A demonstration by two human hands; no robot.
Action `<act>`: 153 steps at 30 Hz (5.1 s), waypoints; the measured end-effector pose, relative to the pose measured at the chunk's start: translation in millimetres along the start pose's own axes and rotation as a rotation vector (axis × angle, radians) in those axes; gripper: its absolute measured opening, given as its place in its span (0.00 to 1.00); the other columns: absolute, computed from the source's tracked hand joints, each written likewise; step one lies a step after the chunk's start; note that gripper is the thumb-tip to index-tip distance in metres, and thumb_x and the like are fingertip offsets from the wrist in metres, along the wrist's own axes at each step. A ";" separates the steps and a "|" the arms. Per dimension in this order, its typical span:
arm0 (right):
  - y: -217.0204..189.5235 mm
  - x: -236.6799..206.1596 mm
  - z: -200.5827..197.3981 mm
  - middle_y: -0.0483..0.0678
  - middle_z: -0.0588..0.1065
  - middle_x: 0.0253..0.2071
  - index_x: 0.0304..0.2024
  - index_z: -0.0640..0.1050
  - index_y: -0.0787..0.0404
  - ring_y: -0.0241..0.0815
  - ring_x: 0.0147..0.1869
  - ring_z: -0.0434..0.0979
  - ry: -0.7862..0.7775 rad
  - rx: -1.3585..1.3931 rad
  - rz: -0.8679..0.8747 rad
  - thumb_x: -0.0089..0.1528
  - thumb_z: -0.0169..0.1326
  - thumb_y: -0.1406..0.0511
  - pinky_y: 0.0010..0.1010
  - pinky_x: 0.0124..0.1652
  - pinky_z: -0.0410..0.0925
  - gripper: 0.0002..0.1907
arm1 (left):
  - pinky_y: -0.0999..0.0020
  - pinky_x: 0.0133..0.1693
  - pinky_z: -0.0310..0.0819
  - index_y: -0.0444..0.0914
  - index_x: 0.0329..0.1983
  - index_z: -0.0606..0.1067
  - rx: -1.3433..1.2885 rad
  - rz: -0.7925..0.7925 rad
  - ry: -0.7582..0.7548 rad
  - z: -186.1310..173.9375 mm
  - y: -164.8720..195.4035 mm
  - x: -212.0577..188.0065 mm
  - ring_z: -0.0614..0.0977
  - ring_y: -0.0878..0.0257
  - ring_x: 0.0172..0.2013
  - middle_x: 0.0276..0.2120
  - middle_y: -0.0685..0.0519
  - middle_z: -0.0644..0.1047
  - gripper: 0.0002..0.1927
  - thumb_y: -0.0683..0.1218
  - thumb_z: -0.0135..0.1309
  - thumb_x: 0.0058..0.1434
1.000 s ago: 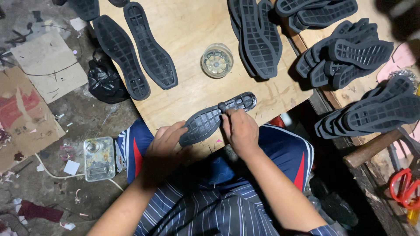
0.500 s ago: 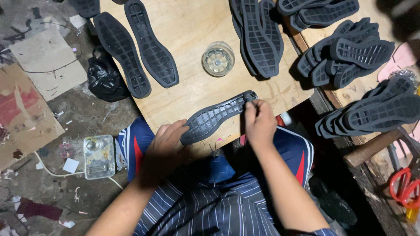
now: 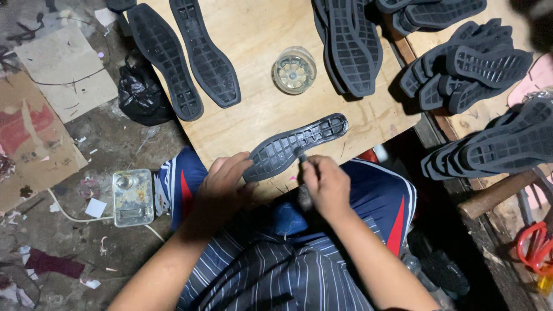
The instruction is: The person sits at a workbench applying glue to the underside of rubber sandal soles, using a small applicator dipped from a glue container. They work one sole at a time, coating the tread surface, then set the finished sole on the table with the other completed soles and reach for the next one.
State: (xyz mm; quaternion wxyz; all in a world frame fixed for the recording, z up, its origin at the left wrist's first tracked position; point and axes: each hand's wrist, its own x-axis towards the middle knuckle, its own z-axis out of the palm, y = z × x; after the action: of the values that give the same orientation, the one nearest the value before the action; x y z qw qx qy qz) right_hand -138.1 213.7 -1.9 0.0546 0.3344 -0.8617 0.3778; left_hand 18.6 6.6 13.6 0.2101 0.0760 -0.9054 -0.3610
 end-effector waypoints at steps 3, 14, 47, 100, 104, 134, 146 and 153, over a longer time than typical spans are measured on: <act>-0.4 -4.3 3.1 0.55 0.78 0.33 0.39 0.78 0.63 0.53 0.33 0.80 -0.052 -0.013 -0.028 0.64 0.60 0.63 0.38 0.34 0.72 0.09 | 0.56 0.53 0.74 0.35 0.52 0.74 0.014 -0.028 -0.005 0.7 2.1 0.1 0.77 0.45 0.53 0.56 0.44 0.76 0.23 0.43 0.63 0.53; 8.0 2.3 -6.4 0.55 0.77 0.32 0.40 0.79 0.61 0.53 0.32 0.80 0.019 -0.150 0.070 0.64 0.60 0.63 0.40 0.34 0.71 0.07 | 0.57 0.52 0.75 0.35 0.52 0.74 -0.017 -0.018 0.006 2.6 -1.3 -1.3 0.78 0.46 0.52 0.56 0.45 0.76 0.26 0.42 0.65 0.50; 39.5 67.4 -10.8 0.37 0.73 0.33 0.44 0.78 0.65 0.26 0.36 0.67 -0.018 0.362 0.286 0.68 0.57 0.66 0.20 0.38 0.65 0.08 | 0.56 0.54 0.73 0.37 0.54 0.73 0.040 -0.071 0.002 11.6 -7.1 -1.7 0.78 0.48 0.52 0.58 0.47 0.75 0.24 0.45 0.63 0.53; -41.0 -8.9 21.6 0.54 0.74 0.35 0.41 0.76 0.63 0.54 0.36 0.77 -0.255 0.145 -0.219 0.62 0.61 0.68 0.39 0.35 0.70 0.08 | 0.55 0.61 0.71 0.32 0.55 0.71 -0.115 -0.154 0.107 15.7 -12.6 -2.1 0.76 0.41 0.59 0.58 0.37 0.73 0.21 0.34 0.46 0.57; -41.7 1.3 18.8 0.54 0.74 0.36 0.41 0.76 0.63 0.55 0.36 0.77 -0.286 0.144 -0.260 0.62 0.61 0.68 0.39 0.34 0.70 0.08 | 0.56 0.61 0.71 0.28 0.56 0.70 -0.076 -0.051 0.152 16.4 -16.7 -1.2 0.75 0.40 0.58 0.56 0.36 0.72 0.22 0.31 0.45 0.56; -43.6 38.2 41.8 0.54 0.73 0.35 0.42 0.76 0.62 0.57 0.36 0.76 -0.210 0.009 -0.357 0.64 0.62 0.67 0.44 0.35 0.68 0.08 | 0.55 0.61 0.70 0.29 0.60 0.67 -0.111 -0.169 0.201 18.2 -17.7 -1.6 0.73 0.39 0.58 0.55 0.35 0.71 0.26 0.32 0.46 0.55; -37.6 38.6 36.5 0.55 0.76 0.36 0.41 0.78 0.61 0.57 0.37 0.78 -0.103 -0.050 -0.228 0.65 0.61 0.66 0.42 0.36 0.70 0.06 | 0.55 0.45 0.75 0.35 0.42 0.75 -0.128 -0.098 0.084 2.8 -2.8 3.1 0.77 0.46 0.44 0.40 0.44 0.72 0.13 0.38 0.57 0.53; -34.8 38.8 39.5 0.55 0.78 0.36 0.39 0.77 0.63 0.56 0.38 0.79 -0.038 -0.032 -0.143 0.65 0.61 0.65 0.41 0.38 0.72 0.07 | 0.55 0.43 0.75 0.35 0.39 0.76 -0.094 -0.106 0.078 4.3 -0.9 6.1 0.78 0.45 0.42 0.39 0.43 0.73 0.11 0.38 0.56 0.51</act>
State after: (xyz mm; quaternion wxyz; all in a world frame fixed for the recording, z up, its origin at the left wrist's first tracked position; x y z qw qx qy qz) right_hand -140.2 148.7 5.1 0.0707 0.4013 -0.8424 0.3527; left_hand 11.2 6.8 12.2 0.2288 0.1279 -0.8733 -0.4107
